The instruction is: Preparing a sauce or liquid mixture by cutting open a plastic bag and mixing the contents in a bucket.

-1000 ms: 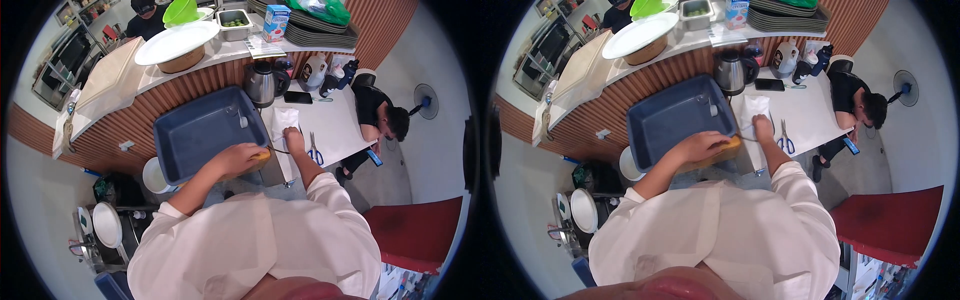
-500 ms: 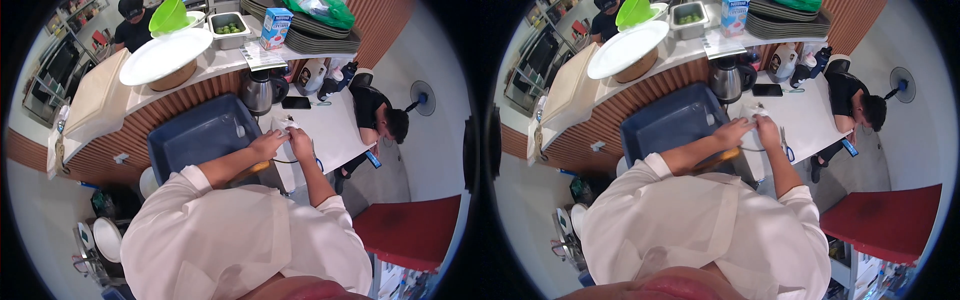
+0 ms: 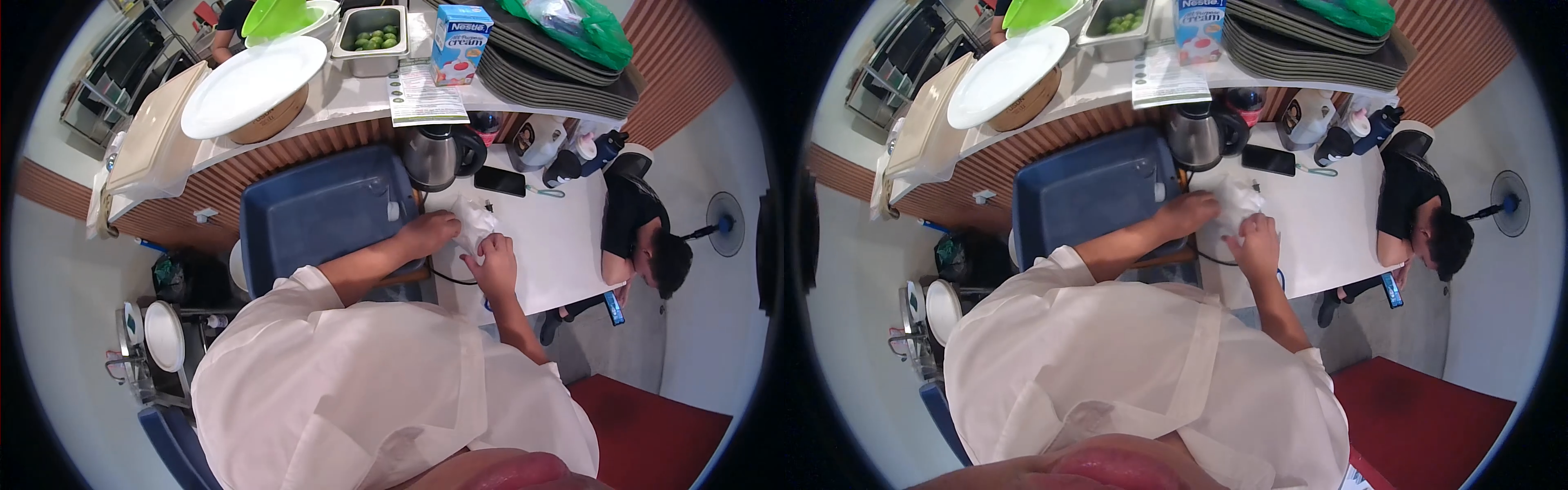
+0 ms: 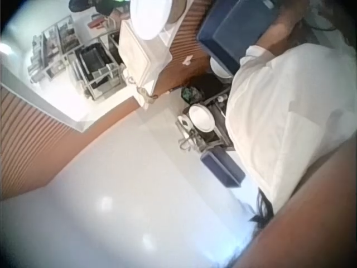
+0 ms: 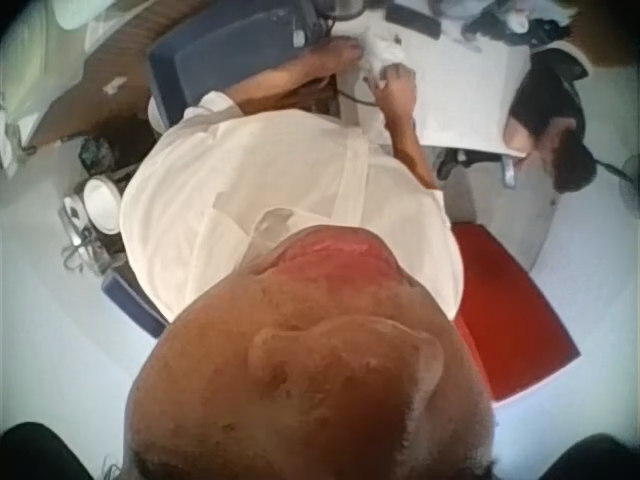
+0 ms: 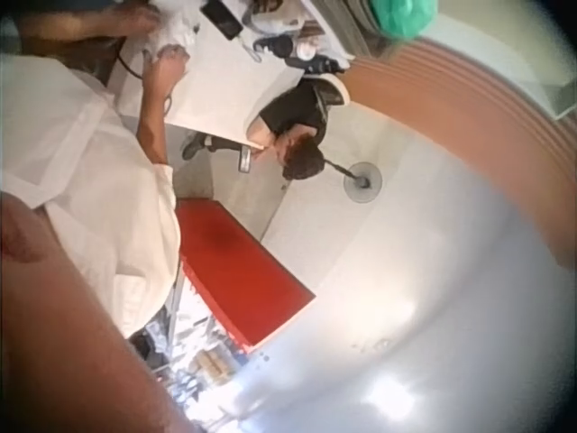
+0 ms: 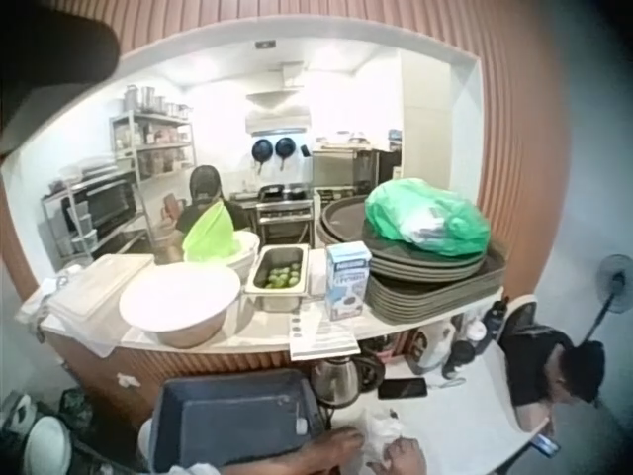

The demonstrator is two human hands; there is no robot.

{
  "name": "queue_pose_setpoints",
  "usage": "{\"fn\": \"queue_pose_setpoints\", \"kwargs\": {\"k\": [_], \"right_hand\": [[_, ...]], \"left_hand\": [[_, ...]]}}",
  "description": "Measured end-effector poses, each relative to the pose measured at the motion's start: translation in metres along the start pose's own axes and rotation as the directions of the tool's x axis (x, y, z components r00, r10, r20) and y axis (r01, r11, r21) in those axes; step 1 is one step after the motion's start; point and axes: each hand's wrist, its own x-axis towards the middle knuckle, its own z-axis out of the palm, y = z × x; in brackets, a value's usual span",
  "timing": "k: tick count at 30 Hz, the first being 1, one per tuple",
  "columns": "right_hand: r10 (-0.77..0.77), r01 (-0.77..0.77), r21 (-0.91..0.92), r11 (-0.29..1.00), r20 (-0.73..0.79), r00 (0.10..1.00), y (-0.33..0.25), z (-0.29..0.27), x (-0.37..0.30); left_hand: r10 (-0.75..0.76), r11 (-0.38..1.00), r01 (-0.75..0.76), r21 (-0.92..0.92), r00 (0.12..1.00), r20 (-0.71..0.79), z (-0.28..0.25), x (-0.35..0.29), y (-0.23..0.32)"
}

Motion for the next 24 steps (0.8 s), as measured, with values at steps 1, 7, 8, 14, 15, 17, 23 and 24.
{"fn": "queue_pose_setpoints", "kwargs": {"k": [1,7,8,14,15,17,23,24], "right_hand": [[0.035,-0.028,-0.097,0.995,0.069,0.997,-0.003,-0.003,-0.001],[0.042,0.021,-0.359,0.933,0.168,0.985,0.01,-0.013,-0.006],[0.045,0.018,-0.359,0.933,0.166,0.985,0.011,-0.023,0.0],[0.032,-0.002,-0.469,0.883,0.056,0.998,0.004,-0.067,0.048],[-0.075,0.062,-0.434,0.899,-0.014,0.997,0.007,-0.069,0.053],[-0.227,0.157,-0.375,0.914,-0.152,0.962,0.008,-0.075,0.056],[-0.261,0.226,-0.249,0.942,-0.116,0.958,0.002,-0.091,0.052],[-0.236,0.197,-0.257,0.946,-0.126,0.964,0.008,-0.094,0.055]], "left_hand": [[-0.009,1.0,0.009,-0.001,1.0,-0.009,0.0,-0.001,0.0],[0.037,0.99,-0.072,-0.125,0.965,-0.259,-0.026,0.017,0.025],[0.04,0.989,-0.074,-0.125,0.966,-0.257,-0.033,0.022,0.025],[-0.036,0.981,-0.016,-0.194,0.965,-0.261,-0.062,0.04,0.021],[-0.074,0.977,0.011,-0.214,0.955,-0.287,-0.064,0.044,0.023],[-0.077,0.977,-0.002,-0.211,0.927,-0.367,-0.067,0.046,0.027],[-0.074,0.993,0.025,-0.118,0.899,-0.431,-0.067,0.031,0.041],[-0.057,0.992,0.004,-0.127,0.908,-0.415,-0.07,0.038,0.039]]}}
